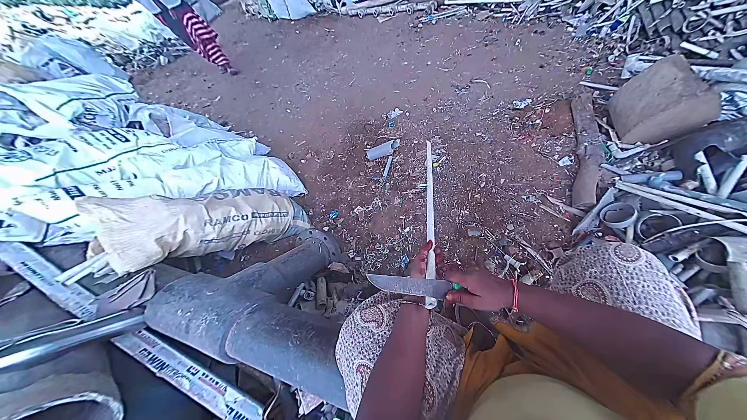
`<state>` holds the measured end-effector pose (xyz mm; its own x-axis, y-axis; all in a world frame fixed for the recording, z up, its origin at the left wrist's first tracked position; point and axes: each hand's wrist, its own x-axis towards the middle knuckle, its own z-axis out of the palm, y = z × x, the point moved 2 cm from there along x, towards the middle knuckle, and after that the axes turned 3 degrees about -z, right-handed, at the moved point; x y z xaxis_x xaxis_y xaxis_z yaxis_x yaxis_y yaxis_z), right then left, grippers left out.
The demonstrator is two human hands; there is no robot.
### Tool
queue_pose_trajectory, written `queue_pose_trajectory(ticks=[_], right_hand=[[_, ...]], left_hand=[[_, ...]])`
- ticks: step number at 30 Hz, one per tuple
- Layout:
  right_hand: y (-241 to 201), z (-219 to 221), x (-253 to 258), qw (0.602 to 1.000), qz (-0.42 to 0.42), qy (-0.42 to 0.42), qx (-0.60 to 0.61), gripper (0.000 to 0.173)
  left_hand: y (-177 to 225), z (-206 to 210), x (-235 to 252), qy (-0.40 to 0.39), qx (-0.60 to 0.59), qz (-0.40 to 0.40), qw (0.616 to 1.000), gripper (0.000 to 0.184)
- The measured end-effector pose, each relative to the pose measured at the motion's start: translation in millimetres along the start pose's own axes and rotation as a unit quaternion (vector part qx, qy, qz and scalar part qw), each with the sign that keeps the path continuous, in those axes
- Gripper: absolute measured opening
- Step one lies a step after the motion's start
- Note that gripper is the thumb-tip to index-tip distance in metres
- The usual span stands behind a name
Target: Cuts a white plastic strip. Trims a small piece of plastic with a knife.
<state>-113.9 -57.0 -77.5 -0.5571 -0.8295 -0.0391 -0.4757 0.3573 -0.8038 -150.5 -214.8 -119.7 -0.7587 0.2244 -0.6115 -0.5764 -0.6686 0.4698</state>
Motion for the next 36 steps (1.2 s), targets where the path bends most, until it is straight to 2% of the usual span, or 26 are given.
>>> queue_pose_trajectory(ticks=[3,6,9,14,17,19,22,23,25,28,31,33,36], right_hand=[[-1,-3,2,0.997,0.08,0.008,0.002,0.045],[-3,-3,-1,0.999,0.017,-0.01,0.03,0.04],[-1,-1,1,0.999,0.033,0.012,0.03,0.041],[0,-5,1,0.999,-0.011,-0.021,0.038,0.038],[0,1,-1,0.999,0.008,-0.003,0.045,0.041],[-1,0,1,0.999,0.003,0.004,0.033,0.041],[3,-9,2,0.999,-0.012,-0.007,-0.049,0.042],[3,-11,3,0.997,-0.007,-0.003,-0.075,0.042],[2,-14,3,0.995,0.01,-0.011,-0.095,0.04],[1,-23,2,0.993,-0.025,-0.059,-0.103,0.038],[5,-19,-1,0.994,-0.029,-0.021,-0.099,0.035],[6,-13,-2,0.994,-0.016,0.016,-0.108,0.035],[3,-17,-3,0.994,-0.042,-0.024,-0.097,0.035]], left_hand=[[-1,-7,2,-0.039,-0.049,0.024,0.998,0.036],[2,-9,7,-0.039,-0.029,0.024,0.999,0.041],[0,-15,12,-0.052,-0.059,0.043,0.996,0.041],[3,0,-2,0.042,-0.01,0.048,0.998,0.033],[3,0,-3,0.067,0.026,0.025,0.997,0.033],[4,0,-4,0.108,0.057,0.058,0.991,0.025],[-7,-3,-3,0.162,0.144,0.123,0.968,0.005],[-10,-4,-1,0.167,0.165,0.132,0.963,0.017],[-14,2,-2,0.169,0.182,0.131,0.96,0.028],[-15,7,-4,0.154,0.137,0.15,0.967,0.028],[-12,3,-3,0.121,0.139,0.158,0.97,0.033],[-11,-1,-1,0.105,0.151,0.147,0.972,0.028],[-13,2,-1,0.099,0.103,0.118,0.983,0.013]])
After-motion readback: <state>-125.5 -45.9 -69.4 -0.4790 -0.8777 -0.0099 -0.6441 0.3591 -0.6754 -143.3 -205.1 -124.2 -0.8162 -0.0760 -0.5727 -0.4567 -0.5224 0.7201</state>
